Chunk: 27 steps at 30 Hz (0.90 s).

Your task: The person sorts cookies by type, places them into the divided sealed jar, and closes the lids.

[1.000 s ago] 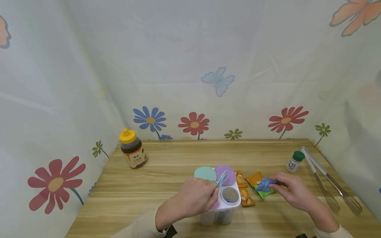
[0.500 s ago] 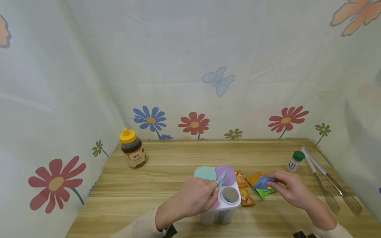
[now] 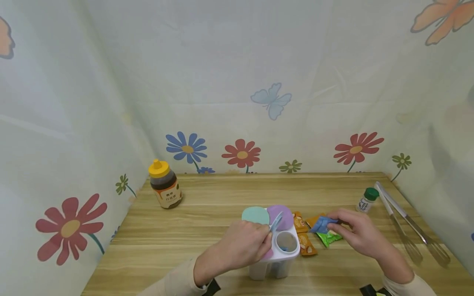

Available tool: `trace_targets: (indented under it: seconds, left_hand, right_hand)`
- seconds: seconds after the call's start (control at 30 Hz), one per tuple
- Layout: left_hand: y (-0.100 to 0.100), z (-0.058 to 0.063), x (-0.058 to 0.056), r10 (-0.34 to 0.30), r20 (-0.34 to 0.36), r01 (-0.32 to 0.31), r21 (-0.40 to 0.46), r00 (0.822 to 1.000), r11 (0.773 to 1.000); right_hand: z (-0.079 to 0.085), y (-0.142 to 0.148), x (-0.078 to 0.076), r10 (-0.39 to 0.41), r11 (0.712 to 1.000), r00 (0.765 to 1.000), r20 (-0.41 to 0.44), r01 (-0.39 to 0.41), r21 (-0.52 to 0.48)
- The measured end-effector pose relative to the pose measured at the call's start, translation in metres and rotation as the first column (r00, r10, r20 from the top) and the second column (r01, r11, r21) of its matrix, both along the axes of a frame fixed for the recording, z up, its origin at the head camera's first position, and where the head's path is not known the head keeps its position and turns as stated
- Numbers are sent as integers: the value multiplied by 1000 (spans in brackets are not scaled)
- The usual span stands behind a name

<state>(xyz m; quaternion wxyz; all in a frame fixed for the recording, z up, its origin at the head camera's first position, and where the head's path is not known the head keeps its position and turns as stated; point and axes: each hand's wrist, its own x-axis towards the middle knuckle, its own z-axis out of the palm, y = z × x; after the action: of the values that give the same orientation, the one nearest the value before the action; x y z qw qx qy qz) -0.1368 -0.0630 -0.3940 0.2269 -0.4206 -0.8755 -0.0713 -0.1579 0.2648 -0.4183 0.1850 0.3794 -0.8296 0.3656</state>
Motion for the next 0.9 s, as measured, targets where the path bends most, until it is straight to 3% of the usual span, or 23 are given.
trace_targets:
  seconds: [0.23,0.7,0.9]
  left_hand:
    - [0,0,0,1,34,-1,-4,999,1000]
    - [0,-1,-1,1,33,-1,-13,999,1000]
    - [0,0,-1,2,26,-2,-12,1000,1000]
  right_hand:
    - [2,-4,1,0,1000,1000,1,0,-13]
    - [6,-11,2,62,996,998,4,-62,-67]
    - [8,-15,1,106,989,993,-42,-110,-96]
